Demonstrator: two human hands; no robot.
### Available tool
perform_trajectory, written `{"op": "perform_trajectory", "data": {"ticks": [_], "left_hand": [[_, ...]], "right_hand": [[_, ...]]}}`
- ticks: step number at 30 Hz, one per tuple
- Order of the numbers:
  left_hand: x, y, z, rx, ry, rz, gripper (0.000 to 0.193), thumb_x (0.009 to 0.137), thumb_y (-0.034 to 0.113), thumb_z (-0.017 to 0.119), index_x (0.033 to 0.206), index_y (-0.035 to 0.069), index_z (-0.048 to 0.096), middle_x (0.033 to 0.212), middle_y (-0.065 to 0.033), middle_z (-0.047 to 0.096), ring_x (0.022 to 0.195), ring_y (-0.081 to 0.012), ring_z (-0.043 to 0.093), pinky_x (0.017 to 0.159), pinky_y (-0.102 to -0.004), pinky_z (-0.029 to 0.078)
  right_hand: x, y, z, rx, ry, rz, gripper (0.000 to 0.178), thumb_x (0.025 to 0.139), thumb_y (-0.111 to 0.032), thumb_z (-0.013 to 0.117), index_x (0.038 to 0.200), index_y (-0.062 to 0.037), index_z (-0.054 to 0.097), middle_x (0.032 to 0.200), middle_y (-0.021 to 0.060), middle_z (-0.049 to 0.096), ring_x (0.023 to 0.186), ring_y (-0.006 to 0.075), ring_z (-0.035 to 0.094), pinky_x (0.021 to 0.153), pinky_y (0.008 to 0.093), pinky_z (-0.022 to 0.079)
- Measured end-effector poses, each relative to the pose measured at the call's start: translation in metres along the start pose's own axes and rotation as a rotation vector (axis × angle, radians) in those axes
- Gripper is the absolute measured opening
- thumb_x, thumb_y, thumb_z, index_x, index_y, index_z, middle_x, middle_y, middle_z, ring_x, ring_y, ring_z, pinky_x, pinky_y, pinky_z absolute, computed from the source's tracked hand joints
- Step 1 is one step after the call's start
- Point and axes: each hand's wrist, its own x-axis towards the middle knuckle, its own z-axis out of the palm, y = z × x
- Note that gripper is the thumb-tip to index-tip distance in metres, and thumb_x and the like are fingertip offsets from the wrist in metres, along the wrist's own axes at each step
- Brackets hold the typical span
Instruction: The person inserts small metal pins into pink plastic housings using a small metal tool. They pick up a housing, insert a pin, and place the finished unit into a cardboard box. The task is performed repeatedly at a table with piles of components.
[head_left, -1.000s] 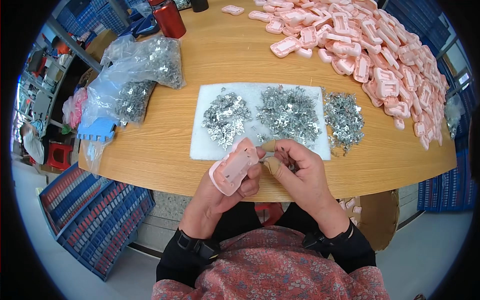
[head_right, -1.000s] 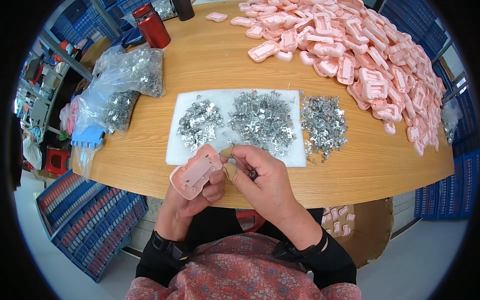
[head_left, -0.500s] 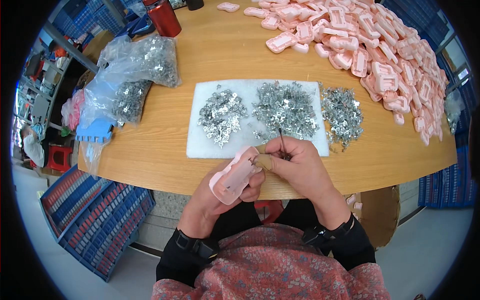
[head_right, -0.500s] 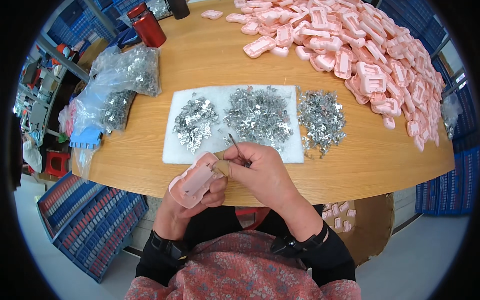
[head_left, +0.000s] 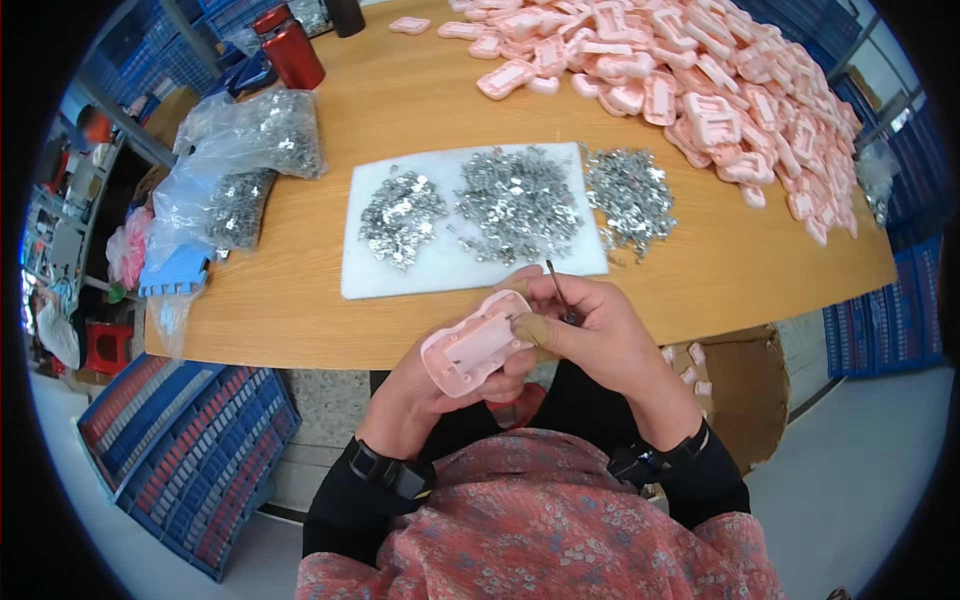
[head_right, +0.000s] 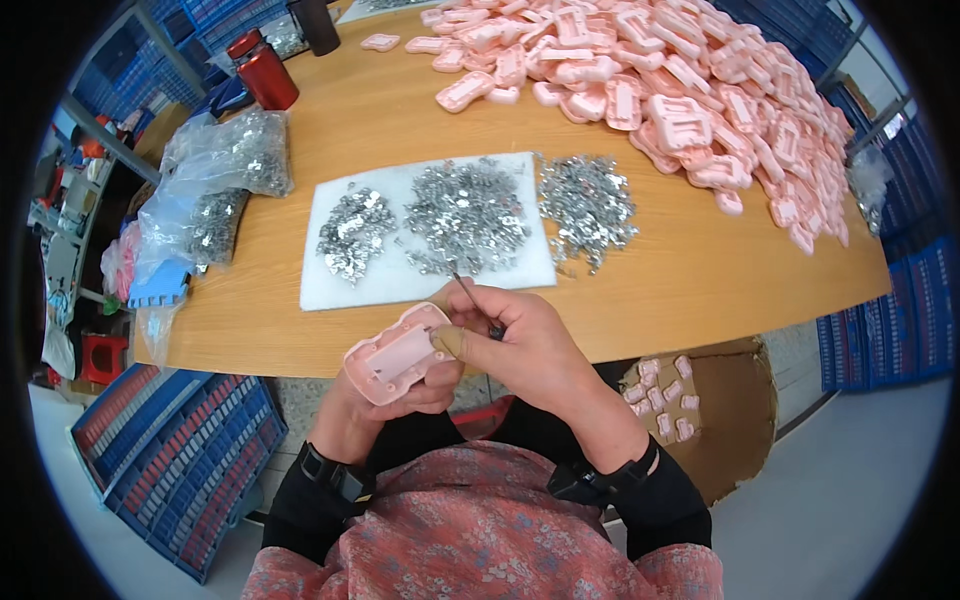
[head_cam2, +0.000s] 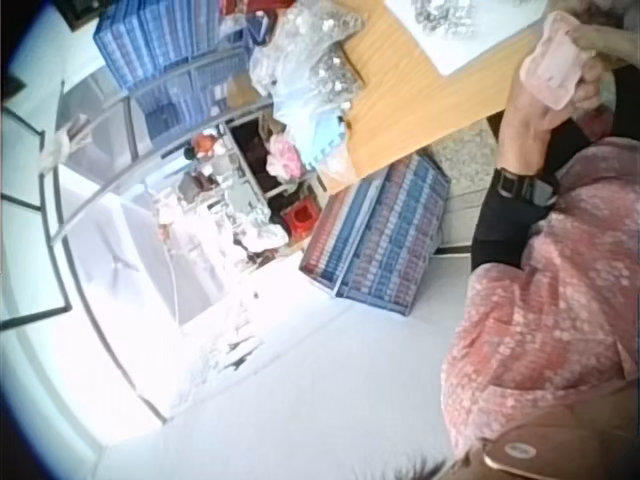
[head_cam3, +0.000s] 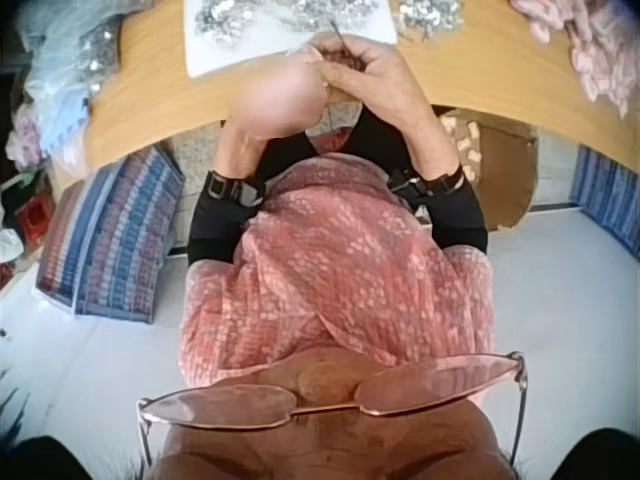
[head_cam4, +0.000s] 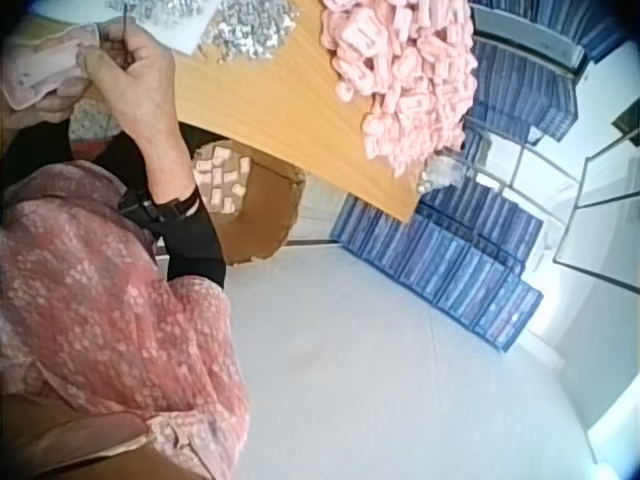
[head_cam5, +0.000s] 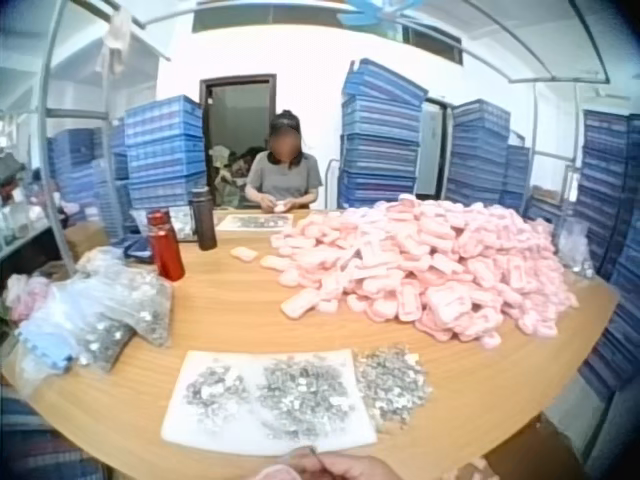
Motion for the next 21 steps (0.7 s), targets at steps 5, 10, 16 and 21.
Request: {"op": "perform_trajectory", "data": {"ticks": [5, 10, 16, 21], "left_hand": [[0.017, -0.027, 0.006, -0.028, -0.134, -0.185, 0.056, 0.104, 0.032, 0.044, 0.154, 0.018, 0.025, 0.094, -0.0118, 0.059, 0.062, -0.0158, 0.054, 0.053, -0.0254, 0.043], [0.028, -0.020, 0.050, 0.603, 0.015, -0.241, 0.055, 0.107, 0.029, 0.037, 0.155, 0.010, 0.018, 0.111, -0.0180, 0.064, 0.084, -0.0225, 0.069, 0.071, -0.0294, 0.057], [0.060, 0.075, 0.072, 1.210, 0.142, 0.021, 0.038, 0.100, 0.018, 0.052, 0.135, 0.003, 0.053, 0.099, -0.0106, 0.068, 0.085, -0.0167, 0.068, 0.073, -0.0290, 0.056], [0.125, 0.177, 0.036, 1.877, 0.627, 0.455, 0.041, 0.091, 0.024, 0.064, 0.125, 0.000, 0.063, 0.102, -0.0137, 0.071, 0.090, -0.0191, 0.067, 0.081, -0.0322, 0.054]], "right_hand": [[-0.040, 0.001, -0.026, 0.042, 0.074, 0.134, 0.025, 0.091, -0.013, 0.069, 0.111, 0.0004, 0.067, 0.083, -0.0052, 0.058, 0.071, 0.0020, 0.048, 0.063, 0.0188, 0.042], [-0.118, 0.017, -0.103, 0.064, 0.332, 0.193, 0.026, 0.088, -0.014, 0.069, 0.107, 0.0044, 0.066, 0.075, -0.0024, 0.056, 0.058, 0.0032, 0.045, 0.050, 0.0197, 0.033], [-0.242, 0.101, -0.226, -0.138, 0.789, 0.391, 0.020, 0.093, -0.018, 0.065, 0.102, -0.0013, 0.066, 0.073, -0.0015, 0.060, 0.050, 0.0040, 0.047, 0.043, 0.0195, 0.034], [-0.255, 0.163, -0.263, -0.299, 1.148, 0.235, 0.020, 0.094, -0.020, 0.065, 0.104, -0.0036, 0.066, 0.073, -0.0031, 0.059, 0.052, 0.0041, 0.047, 0.045, 0.0207, 0.036]]}}
